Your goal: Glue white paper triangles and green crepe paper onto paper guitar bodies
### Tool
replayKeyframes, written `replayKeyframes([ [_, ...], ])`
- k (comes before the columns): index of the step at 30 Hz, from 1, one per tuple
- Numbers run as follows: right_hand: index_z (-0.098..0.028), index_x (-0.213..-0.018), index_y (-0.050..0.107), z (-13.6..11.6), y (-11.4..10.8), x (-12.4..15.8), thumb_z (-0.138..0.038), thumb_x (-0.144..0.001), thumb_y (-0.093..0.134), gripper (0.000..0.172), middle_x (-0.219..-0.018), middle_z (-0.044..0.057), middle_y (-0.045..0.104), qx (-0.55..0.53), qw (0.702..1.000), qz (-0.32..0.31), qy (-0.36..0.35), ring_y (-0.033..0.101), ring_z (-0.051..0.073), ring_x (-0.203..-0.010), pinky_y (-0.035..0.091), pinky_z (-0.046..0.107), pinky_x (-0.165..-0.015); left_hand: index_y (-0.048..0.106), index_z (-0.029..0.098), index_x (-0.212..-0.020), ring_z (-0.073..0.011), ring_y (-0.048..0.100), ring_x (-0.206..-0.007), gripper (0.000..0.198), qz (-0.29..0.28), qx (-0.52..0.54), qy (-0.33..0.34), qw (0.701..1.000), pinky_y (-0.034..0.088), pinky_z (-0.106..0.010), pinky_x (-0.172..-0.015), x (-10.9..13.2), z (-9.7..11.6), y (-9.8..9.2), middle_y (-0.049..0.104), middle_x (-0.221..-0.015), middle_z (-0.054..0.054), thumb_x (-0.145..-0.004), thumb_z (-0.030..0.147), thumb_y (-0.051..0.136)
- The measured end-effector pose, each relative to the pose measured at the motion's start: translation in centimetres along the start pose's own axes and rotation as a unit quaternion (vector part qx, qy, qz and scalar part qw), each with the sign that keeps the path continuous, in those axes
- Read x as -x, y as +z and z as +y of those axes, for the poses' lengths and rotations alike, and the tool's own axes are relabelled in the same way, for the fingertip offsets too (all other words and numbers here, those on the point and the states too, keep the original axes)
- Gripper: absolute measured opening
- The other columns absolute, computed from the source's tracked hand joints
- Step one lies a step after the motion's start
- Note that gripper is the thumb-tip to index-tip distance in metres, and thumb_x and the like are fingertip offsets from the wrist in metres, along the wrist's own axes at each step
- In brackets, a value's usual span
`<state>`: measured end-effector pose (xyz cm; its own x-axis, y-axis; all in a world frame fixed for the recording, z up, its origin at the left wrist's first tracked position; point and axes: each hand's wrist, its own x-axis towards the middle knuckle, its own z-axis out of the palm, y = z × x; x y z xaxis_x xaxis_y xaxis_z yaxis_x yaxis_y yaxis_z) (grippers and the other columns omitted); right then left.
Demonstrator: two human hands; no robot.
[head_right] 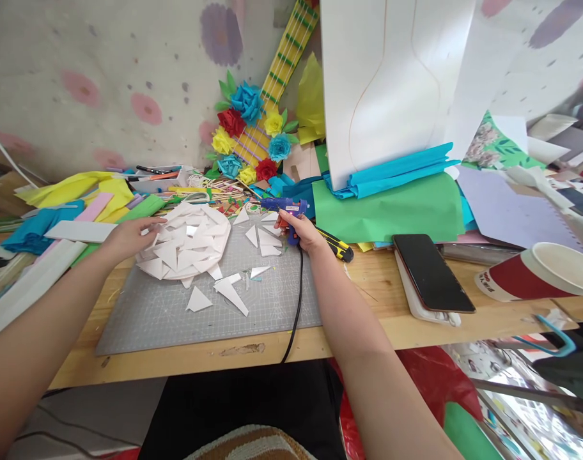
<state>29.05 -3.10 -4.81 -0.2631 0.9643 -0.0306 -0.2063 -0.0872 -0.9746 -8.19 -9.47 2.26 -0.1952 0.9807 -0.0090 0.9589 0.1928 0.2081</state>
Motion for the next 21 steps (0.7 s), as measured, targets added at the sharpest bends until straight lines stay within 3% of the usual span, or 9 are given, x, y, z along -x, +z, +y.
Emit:
replayKeyframes([
  [3,-0.019,-0.064,0.058,0.1,0.0,-0.1,-0.065,-0.052,0.075,0.05,-0.063,0.0,0.063,-0.007,1.0,0.0,0.0,0.052,0.008,-0.049,0.045,0.022,-0.048,0.061,0.022,-0.121,-0.0187,0.06,-0.081,0.042,0.007,-0.003,-0.001,1.0,0.046,-0.028,-0.074,0.0,0.6,-0.2,0.065,-0.107,-0.001,-0.081,0.024,0.049],
  [6,-0.019,-0.065,0.059,0.3,-0.1,-0.3,-0.063,-0.051,0.076,0.049,-0.062,0.0,0.063,-0.021,1.0,0.009,0.005,0.052,0.008,-0.049,0.045,0.022,-0.048,0.064,0.019,-0.112,-0.0224,0.055,-0.108,0.035,0.023,0.047,0.114,0.992,0.041,-0.03,-0.094,0.7,2.7,0.2,0.06,-0.123,-0.004,-0.08,0.025,0.051],
  [9,-0.02,-0.066,0.059,0.5,-0.2,-0.4,-0.062,-0.051,0.077,0.049,-0.062,0.0,0.063,-0.028,0.999,0.021,0.006,0.053,0.008,-0.05,0.045,0.022,-0.047,0.068,0.021,-0.099,-0.0216,0.055,-0.108,0.028,-0.084,0.094,0.287,0.95,0.039,-0.03,-0.097,2.2,5.8,1.4,0.064,-0.112,-0.004,-0.075,0.035,0.06],
  [12,-0.02,-0.067,0.058,0.5,-0.3,-0.4,-0.064,-0.053,0.075,0.05,-0.063,0.0,0.064,-0.024,0.999,0.024,0.006,0.053,0.009,-0.05,0.045,0.022,-0.048,0.069,0.025,-0.095,-0.0203,0.058,-0.1,0.033,-0.205,0.099,0.391,0.892,0.042,-0.028,-0.087,3.9,8.7,2.9,0.064,-0.106,-0.004,-0.066,0.04,0.072],
  [14,-0.02,-0.068,0.057,0.5,-0.4,-0.3,-0.065,-0.054,0.074,0.05,-0.063,0.0,0.064,-0.019,1.0,0.022,0.004,0.054,0.009,-0.051,0.046,0.022,-0.049,0.069,0.026,-0.092,-0.0197,0.058,-0.094,0.034,-0.24,0.082,0.439,0.862,0.042,-0.028,-0.081,4.7,9.9,3.6,0.063,-0.1,-0.003,-0.061,0.039,0.077],
  [18,-0.02,-0.066,0.057,0.5,-0.4,-0.3,-0.065,-0.054,0.075,0.05,-0.063,0.0,0.064,-0.024,1.0,0.013,0.005,0.052,0.008,-0.05,0.046,0.022,-0.049,0.069,0.025,-0.085,-0.0186,0.057,-0.088,0.021,-0.268,0.066,0.47,0.838,0.041,-0.028,-0.079,5.0,10.6,4.0,0.063,-0.089,-0.002,-0.065,0.028,0.074],
  [21,-0.02,-0.064,0.057,0.4,-0.4,-0.4,-0.065,-0.051,0.076,0.05,-0.062,0.0,0.063,-0.036,0.999,0.011,0.005,0.052,0.008,-0.051,0.046,0.022,-0.049,0.07,0.024,-0.085,-0.0184,0.057,-0.088,0.019,-0.239,0.135,0.422,0.864,0.042,-0.029,-0.079,4.2,10.4,3.9,0.064,-0.093,-0.003,-0.067,0.029,0.071],
])
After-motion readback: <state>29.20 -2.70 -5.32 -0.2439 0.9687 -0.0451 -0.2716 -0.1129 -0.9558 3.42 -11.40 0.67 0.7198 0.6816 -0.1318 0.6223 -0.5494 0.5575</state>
